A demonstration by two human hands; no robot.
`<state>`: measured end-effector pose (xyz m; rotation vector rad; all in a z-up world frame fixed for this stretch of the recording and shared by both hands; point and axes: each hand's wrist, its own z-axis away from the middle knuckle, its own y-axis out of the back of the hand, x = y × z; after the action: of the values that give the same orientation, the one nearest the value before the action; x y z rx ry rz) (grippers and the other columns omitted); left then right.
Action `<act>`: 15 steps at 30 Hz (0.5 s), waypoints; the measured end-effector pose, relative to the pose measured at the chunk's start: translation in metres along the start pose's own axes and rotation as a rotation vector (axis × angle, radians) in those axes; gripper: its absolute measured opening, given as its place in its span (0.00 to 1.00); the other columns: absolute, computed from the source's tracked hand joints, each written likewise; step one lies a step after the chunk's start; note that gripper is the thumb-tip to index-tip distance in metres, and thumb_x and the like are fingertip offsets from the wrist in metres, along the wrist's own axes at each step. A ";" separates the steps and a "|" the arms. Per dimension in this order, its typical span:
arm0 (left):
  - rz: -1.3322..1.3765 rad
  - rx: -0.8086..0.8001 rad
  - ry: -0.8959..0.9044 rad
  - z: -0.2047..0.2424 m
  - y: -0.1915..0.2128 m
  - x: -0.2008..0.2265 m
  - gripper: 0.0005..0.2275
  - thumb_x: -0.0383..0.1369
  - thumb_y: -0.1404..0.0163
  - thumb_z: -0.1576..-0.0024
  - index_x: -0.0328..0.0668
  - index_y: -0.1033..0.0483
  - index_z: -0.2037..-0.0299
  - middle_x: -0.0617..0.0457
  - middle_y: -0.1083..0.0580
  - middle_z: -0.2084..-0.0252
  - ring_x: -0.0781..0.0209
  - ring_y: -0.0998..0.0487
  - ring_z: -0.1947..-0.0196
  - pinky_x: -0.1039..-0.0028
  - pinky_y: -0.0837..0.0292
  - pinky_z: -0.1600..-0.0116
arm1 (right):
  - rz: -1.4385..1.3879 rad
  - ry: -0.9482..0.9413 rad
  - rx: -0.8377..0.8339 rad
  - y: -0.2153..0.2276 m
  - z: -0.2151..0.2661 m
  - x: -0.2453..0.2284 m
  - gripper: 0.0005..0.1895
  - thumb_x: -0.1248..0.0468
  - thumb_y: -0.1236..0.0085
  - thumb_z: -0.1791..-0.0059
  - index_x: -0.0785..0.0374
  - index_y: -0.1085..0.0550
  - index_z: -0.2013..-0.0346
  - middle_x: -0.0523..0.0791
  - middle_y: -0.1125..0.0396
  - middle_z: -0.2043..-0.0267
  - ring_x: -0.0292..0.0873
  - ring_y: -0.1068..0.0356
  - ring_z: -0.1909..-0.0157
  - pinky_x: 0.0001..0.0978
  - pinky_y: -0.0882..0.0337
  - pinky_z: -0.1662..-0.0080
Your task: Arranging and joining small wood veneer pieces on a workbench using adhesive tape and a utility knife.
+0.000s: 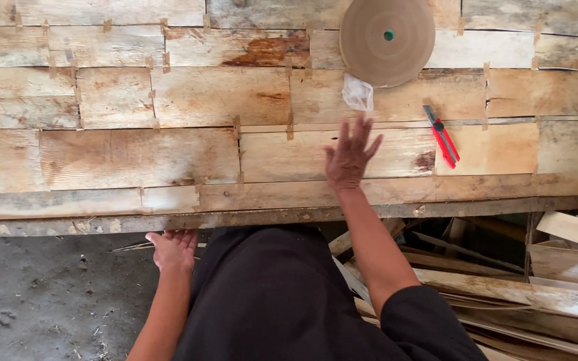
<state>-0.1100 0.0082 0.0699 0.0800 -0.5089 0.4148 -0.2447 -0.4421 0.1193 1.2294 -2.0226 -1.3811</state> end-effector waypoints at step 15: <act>-0.434 -0.198 0.005 0.073 -0.042 -0.029 0.38 0.60 0.72 0.35 0.25 0.45 0.31 0.32 0.31 0.38 0.39 0.26 0.40 0.57 0.30 0.37 | 0.586 -0.628 -0.135 0.020 0.002 0.186 0.39 0.64 0.46 0.55 0.54 0.37 0.27 0.59 0.63 0.21 0.63 0.71 0.24 0.67 0.73 0.34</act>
<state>-0.1490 -0.0540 0.1204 -0.0027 -0.5090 -0.0600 -0.3540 -0.5936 0.1095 0.0880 -2.3516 -1.6638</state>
